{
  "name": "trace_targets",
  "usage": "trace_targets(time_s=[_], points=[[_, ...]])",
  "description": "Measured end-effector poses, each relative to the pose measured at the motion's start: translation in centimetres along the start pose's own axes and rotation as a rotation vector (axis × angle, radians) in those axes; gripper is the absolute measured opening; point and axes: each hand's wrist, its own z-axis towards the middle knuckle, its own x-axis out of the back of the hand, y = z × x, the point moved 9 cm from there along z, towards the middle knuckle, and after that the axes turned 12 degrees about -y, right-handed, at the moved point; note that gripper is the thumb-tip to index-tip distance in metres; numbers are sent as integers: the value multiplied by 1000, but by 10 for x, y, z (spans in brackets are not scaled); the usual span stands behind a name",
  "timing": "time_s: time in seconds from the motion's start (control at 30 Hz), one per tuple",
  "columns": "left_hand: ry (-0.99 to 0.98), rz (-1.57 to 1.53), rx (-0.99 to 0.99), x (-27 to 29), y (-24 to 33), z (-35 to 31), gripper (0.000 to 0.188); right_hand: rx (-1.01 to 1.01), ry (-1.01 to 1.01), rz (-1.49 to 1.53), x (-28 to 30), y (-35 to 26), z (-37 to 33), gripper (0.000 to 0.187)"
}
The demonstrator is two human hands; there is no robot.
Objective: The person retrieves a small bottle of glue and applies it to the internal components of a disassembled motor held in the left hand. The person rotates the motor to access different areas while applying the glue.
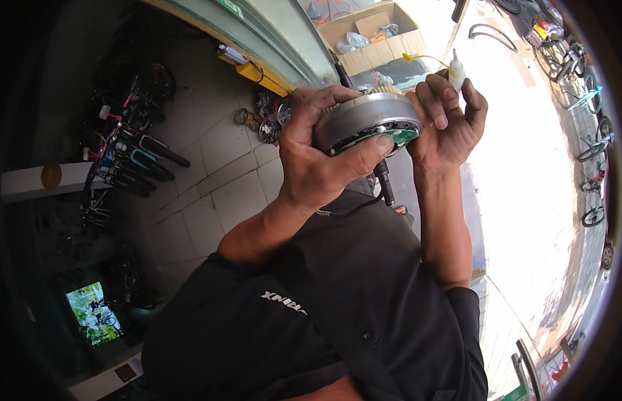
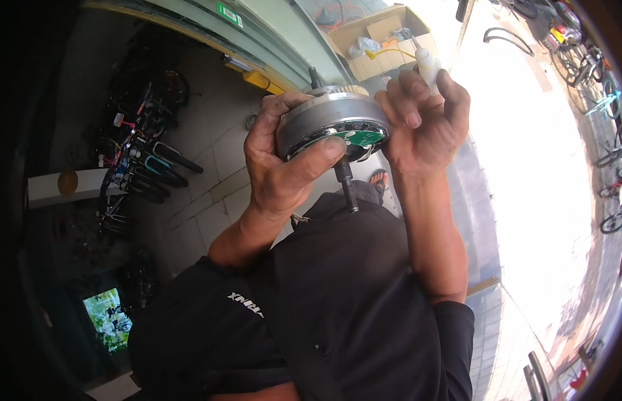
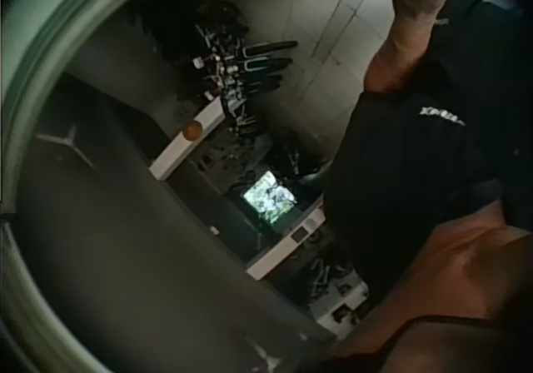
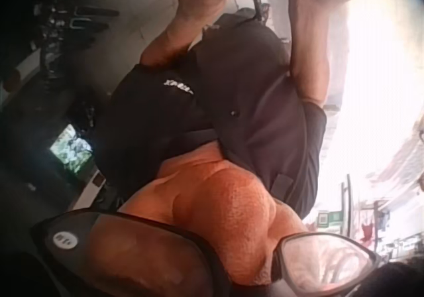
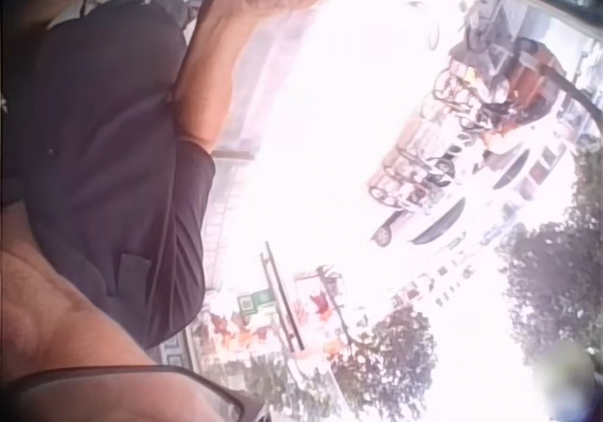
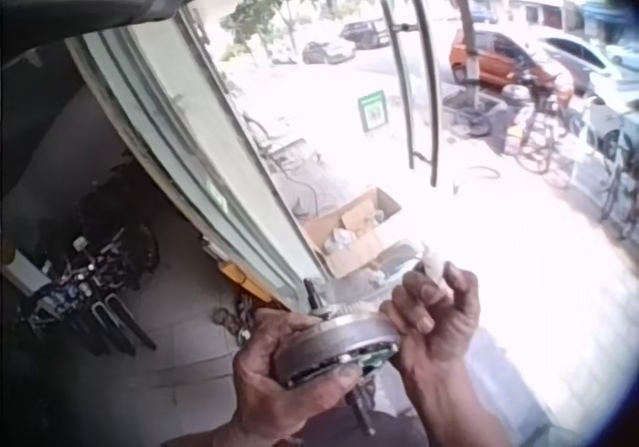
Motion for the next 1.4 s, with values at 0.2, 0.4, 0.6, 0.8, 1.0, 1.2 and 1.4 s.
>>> trace_targets(time_s=[0.2, 0.4, 0.6, 0.8, 1.0, 1.2, 1.4], points=[[3, 5, 5, 1, -4, 7, 51, 2, 49, 90, 18, 9, 1, 33], [6, -66, 42, -2, -8, 13, 48, 9, 95, 110, 36, 12, 1, 35], [15, -28, 65, 1, -18, 14, 49, 5, 100, 144, 46, 14, 2, 35], [26, 60, 102, 4, -22, 13, 50, 4, 109, 140, 52, 16, 3, 35], [-23, 207, 59, 4, -17, 17, 52, -3, 107, 142, 56, 17, 5, 32], [-39, 268, 48, 3, -14, 17, 54, 9, 139, 136, 59, 18, 4, 30], [-32, 279, 7, 4, -8, 19, 54, 11, 156, 114, 59, 20, 4, 30]])
